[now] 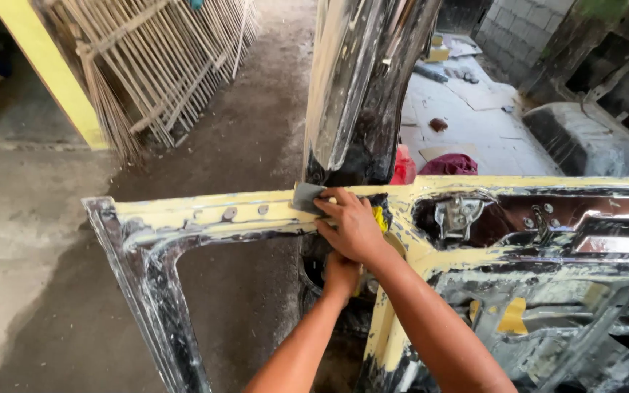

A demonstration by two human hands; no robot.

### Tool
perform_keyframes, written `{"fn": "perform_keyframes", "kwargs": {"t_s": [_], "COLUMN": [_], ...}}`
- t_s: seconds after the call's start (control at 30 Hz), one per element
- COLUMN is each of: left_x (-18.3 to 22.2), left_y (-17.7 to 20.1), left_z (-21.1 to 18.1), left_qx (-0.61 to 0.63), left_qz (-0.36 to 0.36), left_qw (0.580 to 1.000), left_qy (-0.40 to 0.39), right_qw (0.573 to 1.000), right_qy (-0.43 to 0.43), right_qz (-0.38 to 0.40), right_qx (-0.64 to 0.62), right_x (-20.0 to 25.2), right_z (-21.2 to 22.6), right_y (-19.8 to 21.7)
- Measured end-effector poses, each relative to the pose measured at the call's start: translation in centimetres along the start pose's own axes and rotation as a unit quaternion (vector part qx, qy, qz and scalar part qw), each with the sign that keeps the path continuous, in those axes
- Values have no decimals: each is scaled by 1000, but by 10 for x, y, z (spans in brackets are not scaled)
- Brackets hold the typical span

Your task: The person scrubs a large, yellow-painted car door frame using a yellow sponge and a dark cloth. They repeatedly dip the sponge into a green bucket of water to clean the surface and wipe away residue.

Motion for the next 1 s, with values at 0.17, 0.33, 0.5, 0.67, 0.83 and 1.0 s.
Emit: {"fn": "perform_keyframes", "kwargs": {"t_s": [0.17, 0.33, 0.5, 0.67, 0.83, 1.0], "left_x": [56, 79, 87, 69, 24, 11], "left_y": [91, 119, 151, 195, 218, 213], "left_z": [-121, -127, -132, -226, -282, -268], "left_qx": [310, 384, 476, 444, 182, -499], "left_qz": [-32, -12, -42, -132, -214, -171], "left_qw": [950, 923, 875, 876, 915, 773], "left_qy": [-9, -12, -74, -135, -289, -353], "right_qw": [999, 999, 996, 987, 984, 976], "right_qy": [3, 19, 10, 77, 90, 36], "right_qz": [34, 38, 54, -9, -70, -113], "right_qx": [19, 4, 69, 138, 139, 183], "right_x": [-11, -13, -11, 8, 28, 41], "right_z": [-4, -6, 9, 7, -5, -26], "right_y": [4, 9, 17, -7, -13, -13]}}
Point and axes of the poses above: each hand's wrist, its own x-axis away from the middle knuckle, its own y-axis out of the back of the hand, z = x × y, the point moved 3 cm from there along -x, towards the middle knuckle
